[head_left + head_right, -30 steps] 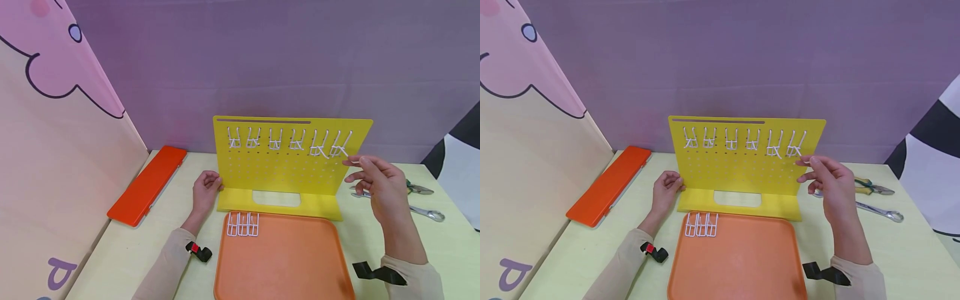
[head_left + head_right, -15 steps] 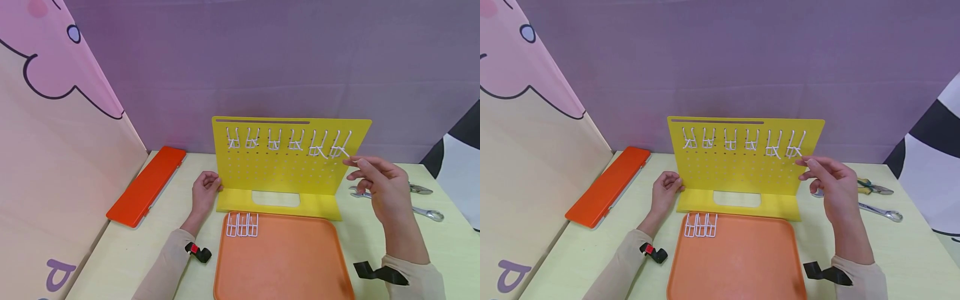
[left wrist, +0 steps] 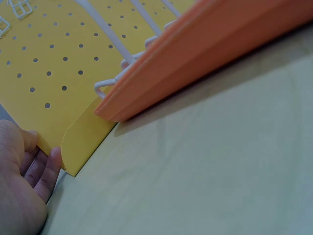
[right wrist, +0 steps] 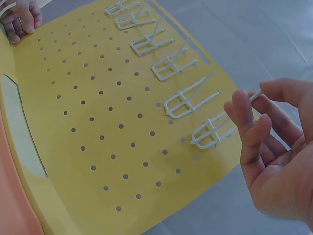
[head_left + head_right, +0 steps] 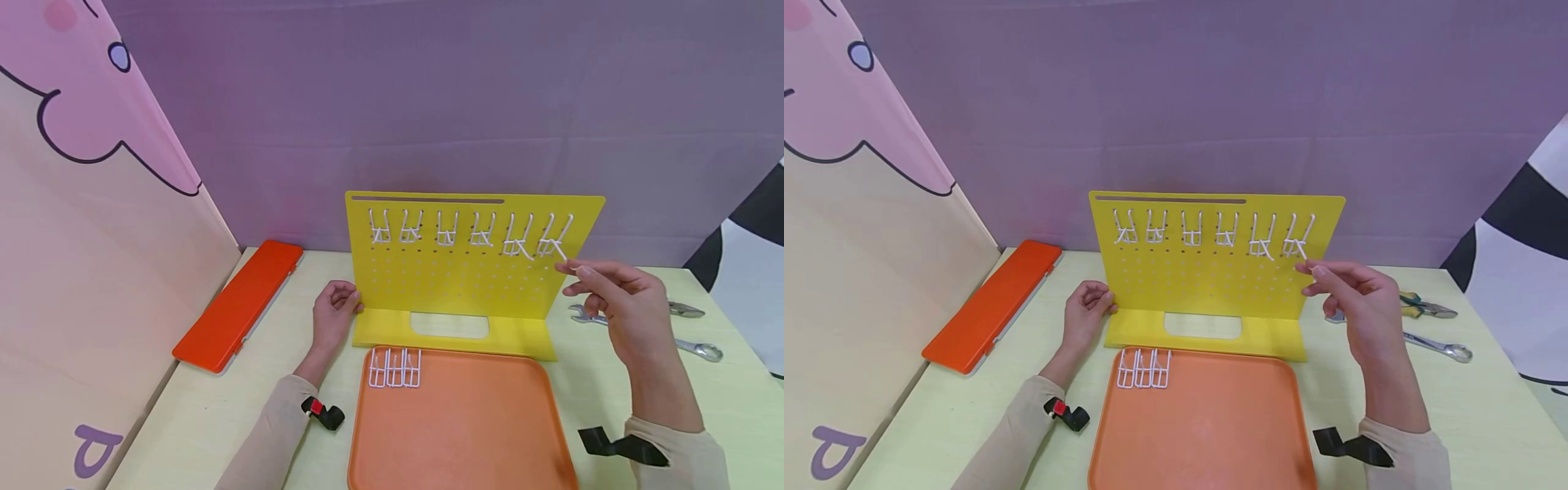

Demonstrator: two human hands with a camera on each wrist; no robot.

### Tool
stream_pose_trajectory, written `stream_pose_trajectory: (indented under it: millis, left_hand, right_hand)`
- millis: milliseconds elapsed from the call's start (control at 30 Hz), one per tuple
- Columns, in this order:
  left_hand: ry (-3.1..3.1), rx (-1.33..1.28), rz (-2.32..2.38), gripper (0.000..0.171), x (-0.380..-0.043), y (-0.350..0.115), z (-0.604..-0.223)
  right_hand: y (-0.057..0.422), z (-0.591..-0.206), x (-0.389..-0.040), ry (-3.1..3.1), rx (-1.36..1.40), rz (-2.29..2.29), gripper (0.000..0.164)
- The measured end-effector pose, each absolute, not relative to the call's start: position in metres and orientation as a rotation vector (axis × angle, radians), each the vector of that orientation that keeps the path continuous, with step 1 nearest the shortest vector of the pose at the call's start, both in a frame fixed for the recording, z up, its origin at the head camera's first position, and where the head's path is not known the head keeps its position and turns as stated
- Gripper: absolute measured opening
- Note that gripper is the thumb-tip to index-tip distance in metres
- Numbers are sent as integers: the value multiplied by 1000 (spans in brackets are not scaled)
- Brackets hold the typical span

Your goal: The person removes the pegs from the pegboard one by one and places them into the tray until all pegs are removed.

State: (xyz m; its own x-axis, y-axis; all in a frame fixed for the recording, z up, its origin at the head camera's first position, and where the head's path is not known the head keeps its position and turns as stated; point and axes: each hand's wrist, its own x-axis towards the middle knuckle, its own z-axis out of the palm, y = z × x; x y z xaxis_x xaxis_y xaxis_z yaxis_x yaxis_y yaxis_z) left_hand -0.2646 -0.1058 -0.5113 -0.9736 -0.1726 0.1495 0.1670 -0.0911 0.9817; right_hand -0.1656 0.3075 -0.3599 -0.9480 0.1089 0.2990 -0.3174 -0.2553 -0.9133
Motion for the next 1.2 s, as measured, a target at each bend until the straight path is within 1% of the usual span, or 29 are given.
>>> stream_pose_trajectory:
  millis: [200, 367, 600, 933, 1200]
  left_hand:
    - [-1954, 11, -2156, 10, -264, -106, -512]
    - [-1931, 6, -2184, 13, -264, -107, -513]
    - [-1928, 1, -2180, 11, -263, -106, -512]
    - [-1927, -4, -2166, 11, -265, -106, -514]
    - [-1946, 12, -2168, 13, -264, -105, -511]
  right_hand:
    - [309, -362, -166, -1725, 294, 2289, 24]
    - [307, -360, -164, -1714, 299, 2267, 22]
    - [305, -357, -163, -1811, 292, 2159, 17]
    - [304, -351, -156, -1857, 287, 2032, 19]
    - [295, -351, -156, -1880, 281, 1978, 15]
